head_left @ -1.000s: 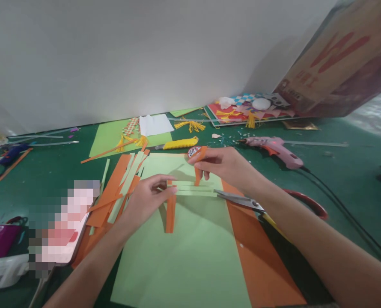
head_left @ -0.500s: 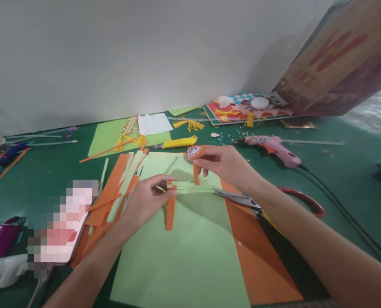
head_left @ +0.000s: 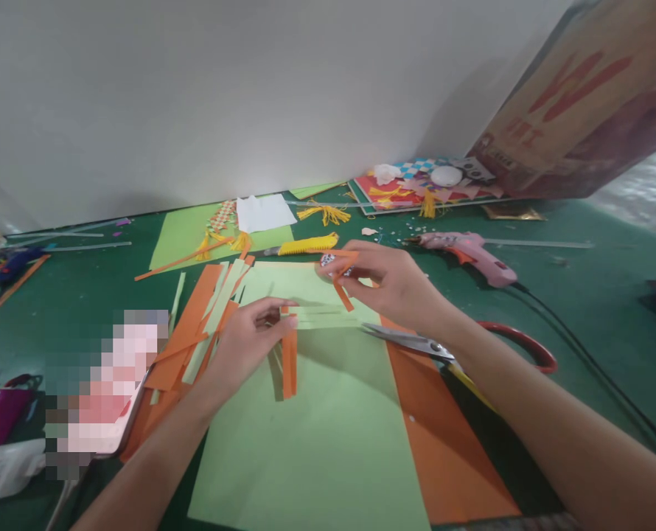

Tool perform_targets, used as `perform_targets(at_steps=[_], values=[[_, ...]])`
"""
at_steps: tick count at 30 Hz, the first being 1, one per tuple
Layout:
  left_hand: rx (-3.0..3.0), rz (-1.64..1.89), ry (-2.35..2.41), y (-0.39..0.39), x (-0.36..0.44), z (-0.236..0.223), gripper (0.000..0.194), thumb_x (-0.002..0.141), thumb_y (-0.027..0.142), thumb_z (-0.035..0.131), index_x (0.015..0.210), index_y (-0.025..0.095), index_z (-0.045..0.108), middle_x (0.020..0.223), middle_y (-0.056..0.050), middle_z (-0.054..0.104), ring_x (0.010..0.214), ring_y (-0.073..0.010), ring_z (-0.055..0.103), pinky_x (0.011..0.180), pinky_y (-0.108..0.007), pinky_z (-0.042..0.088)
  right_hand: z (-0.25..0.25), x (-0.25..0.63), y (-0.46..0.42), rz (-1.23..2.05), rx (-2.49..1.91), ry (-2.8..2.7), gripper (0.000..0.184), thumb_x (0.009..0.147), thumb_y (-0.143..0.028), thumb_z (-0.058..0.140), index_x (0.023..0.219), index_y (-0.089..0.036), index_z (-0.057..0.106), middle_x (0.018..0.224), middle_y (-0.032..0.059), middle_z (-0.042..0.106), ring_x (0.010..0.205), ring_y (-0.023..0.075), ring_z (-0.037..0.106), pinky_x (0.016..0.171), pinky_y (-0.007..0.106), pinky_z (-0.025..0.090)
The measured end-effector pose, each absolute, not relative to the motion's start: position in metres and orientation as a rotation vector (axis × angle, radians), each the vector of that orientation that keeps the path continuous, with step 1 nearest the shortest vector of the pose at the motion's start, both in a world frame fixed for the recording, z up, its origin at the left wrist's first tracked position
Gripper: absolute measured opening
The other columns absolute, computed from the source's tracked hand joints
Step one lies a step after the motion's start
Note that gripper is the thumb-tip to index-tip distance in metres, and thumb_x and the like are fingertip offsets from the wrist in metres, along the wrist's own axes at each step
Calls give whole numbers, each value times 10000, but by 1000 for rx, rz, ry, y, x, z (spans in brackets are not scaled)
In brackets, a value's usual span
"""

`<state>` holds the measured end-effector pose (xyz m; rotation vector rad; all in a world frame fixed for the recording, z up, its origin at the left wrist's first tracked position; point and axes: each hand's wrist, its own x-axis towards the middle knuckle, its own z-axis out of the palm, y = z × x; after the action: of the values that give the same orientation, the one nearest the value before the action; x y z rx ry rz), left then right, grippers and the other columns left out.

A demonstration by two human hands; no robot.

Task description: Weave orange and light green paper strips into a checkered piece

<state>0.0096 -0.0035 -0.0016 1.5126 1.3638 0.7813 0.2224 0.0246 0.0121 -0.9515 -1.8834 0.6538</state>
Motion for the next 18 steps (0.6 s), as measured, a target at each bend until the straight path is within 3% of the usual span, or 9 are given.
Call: perform_targets(at_steps=[10, 18], values=[[1572, 854, 1359, -4, 10, 2, 233, 710, 348, 672, 887, 204, 717, 727, -11, 657, 668, -143, 577, 617, -250, 464, 1, 223, 29, 318, -897, -2036, 249, 804, -79, 504, 853, -223, 702, 865, 46, 689, 793, 153, 638, 621, 253, 509], [1602, 856, 1414, -3, 11, 3, 211, 694, 333, 668, 852, 202, 719, 705, -11, 648, 648, -144, 582, 578, -245, 470, 8, 223, 25, 459, -929, -1982, 248, 785, -75, 516, 864, -223, 698, 884, 44, 683, 781, 142, 636, 585, 231, 506]])
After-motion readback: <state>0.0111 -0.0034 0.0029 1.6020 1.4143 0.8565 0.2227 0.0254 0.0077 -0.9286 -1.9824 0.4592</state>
